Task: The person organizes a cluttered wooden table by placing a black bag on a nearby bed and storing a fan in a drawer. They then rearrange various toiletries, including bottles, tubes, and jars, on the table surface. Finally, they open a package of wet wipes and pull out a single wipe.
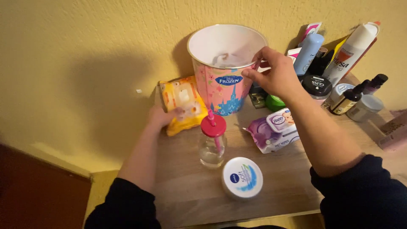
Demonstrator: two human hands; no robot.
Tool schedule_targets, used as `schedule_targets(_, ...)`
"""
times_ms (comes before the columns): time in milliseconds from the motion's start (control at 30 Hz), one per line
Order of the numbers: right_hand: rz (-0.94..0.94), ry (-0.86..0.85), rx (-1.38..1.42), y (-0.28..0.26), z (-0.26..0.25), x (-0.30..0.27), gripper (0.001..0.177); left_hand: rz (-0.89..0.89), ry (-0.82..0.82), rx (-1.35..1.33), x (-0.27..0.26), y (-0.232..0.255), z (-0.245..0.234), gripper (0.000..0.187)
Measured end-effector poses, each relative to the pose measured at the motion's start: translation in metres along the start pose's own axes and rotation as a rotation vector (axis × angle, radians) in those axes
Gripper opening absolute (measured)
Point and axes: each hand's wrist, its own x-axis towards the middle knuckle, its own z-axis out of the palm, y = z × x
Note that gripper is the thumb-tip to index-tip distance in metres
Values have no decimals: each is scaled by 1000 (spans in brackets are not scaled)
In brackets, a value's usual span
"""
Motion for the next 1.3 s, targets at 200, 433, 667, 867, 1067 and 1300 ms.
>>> schedule_targets(200, -125, 76, -63, -17, 13, -19, 39, 178, 164, -288, 69, -74, 52, 27)
schedule_targets(433, -151, 48, -221, -42, 45, -12, 39, 197, 279, -753, -30, -125, -9, 18)
schedule_targets(667, -331, -13, -153, -87, 111, 24, 43, 173, 281, -1043, -124, -182, -53, 27)
schedule_targets(867, -411, -44, -611, -91, 153, 49, 56, 257, 226, -981, -159, -170, -54, 32)
schedule_targets(1067, -367, -120, -558, -103, 131, 38, 75, 234, 67, -1032, -175, -162, -35, 32)
schedule_targets(1300, 31, -755, 409, -95, 24, -4, 24, 263, 36, -1013, -188, -152, -13, 36)
